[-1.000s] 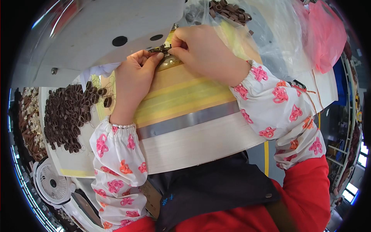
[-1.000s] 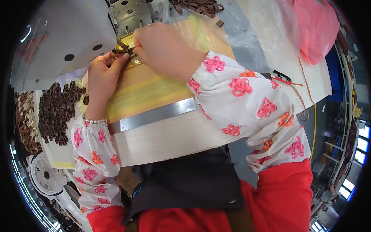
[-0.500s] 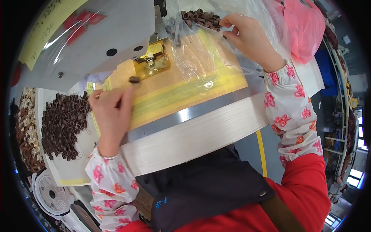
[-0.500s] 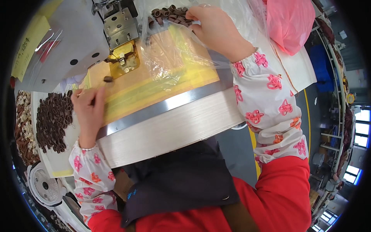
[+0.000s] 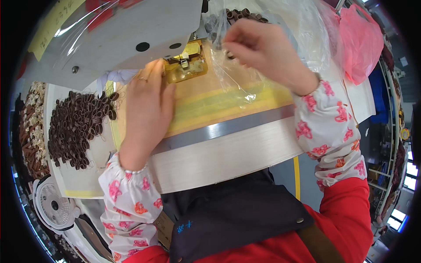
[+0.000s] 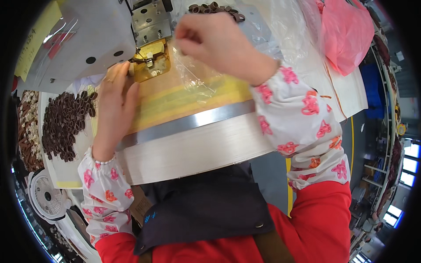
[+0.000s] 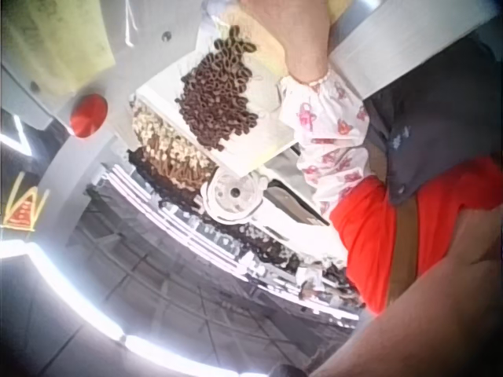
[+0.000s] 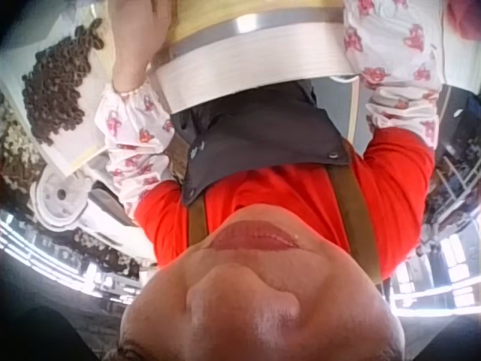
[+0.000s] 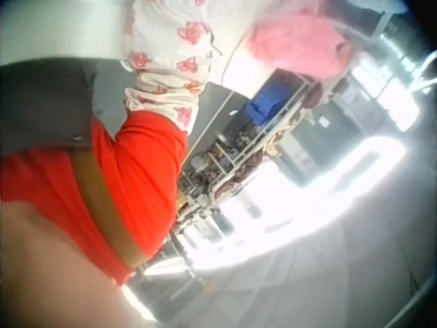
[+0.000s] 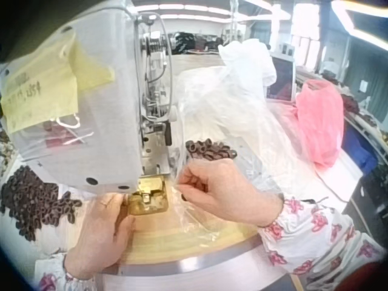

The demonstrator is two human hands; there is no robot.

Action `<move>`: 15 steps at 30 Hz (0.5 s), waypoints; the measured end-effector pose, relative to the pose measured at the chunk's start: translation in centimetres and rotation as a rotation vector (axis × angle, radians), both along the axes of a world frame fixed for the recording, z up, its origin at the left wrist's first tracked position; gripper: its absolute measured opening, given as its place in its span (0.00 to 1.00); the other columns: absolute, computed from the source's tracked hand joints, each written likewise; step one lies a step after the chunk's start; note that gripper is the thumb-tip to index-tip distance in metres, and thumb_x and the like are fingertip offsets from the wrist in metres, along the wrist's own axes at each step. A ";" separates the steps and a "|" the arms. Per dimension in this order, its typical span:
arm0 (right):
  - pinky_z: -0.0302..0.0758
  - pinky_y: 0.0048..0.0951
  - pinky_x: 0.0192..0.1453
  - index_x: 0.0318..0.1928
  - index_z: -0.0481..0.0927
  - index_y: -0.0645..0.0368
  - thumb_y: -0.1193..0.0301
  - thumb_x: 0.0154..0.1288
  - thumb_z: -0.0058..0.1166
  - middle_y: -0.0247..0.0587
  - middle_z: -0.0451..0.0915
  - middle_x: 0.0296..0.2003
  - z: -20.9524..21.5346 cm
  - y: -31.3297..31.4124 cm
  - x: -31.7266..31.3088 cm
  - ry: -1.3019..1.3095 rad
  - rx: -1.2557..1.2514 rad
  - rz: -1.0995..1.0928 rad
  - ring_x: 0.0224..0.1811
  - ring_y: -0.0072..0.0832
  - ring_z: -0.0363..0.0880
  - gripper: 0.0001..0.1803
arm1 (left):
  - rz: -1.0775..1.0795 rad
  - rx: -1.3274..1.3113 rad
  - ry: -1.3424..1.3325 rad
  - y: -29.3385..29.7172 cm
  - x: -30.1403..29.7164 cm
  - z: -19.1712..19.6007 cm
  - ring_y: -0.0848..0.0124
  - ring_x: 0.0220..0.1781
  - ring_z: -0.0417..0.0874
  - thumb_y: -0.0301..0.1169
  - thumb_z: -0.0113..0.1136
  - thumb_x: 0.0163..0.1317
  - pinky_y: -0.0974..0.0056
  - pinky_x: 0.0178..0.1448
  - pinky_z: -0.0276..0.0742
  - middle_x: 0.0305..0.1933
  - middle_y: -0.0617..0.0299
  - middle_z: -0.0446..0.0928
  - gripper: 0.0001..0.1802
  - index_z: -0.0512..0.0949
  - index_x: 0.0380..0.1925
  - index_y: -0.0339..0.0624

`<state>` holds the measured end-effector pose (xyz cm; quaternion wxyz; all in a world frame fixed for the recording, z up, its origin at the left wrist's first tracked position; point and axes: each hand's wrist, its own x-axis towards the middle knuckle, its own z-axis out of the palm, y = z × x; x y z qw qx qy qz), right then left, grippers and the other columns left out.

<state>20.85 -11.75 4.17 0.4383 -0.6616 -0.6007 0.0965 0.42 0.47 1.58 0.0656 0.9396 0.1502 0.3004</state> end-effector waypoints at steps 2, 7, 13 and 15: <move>0.72 0.15 0.27 0.34 0.75 0.65 0.73 0.60 0.53 0.31 0.76 0.23 -1.0 1.8 -2.2 0.177 -0.058 0.096 0.23 0.13 0.73 0.07 | 0.048 -0.064 0.030 0.5 1.6 -1.7 0.54 0.42 0.73 0.28 0.52 0.58 0.56 0.44 0.66 0.34 0.50 0.74 0.15 0.71 0.44 0.32; 0.72 0.18 0.27 0.34 0.75 0.66 0.75 0.58 0.54 0.36 0.77 0.23 -2.5 2.8 -3.6 0.329 -0.221 0.139 0.21 0.18 0.74 0.06 | 0.078 -0.172 0.134 3.0 0.8 -1.5 0.55 0.34 0.79 0.28 0.54 0.58 0.64 0.36 0.72 0.36 0.45 0.77 0.10 0.74 0.37 0.32; 0.74 0.23 0.28 0.31 0.76 0.66 0.80 0.50 0.58 0.42 0.78 0.25 -3.0 2.8 -2.6 -0.080 0.017 0.268 0.22 0.28 0.77 0.06 | 0.324 -0.774 0.161 5.7 -4.0 0.5 0.55 0.30 0.74 0.29 0.56 0.56 0.58 0.37 0.68 0.30 0.53 0.75 0.10 0.75 0.36 0.34; 0.74 0.24 0.28 0.31 0.76 0.65 0.79 0.50 0.58 0.42 0.78 0.25 -2.7 2.7 -2.5 -0.043 -0.033 0.276 0.24 0.28 0.78 0.06 | 0.239 -0.372 0.196 6.6 -5.2 0.5 0.56 0.34 0.73 0.30 0.55 0.58 0.56 0.42 0.66 0.33 0.53 0.74 0.11 0.75 0.36 0.34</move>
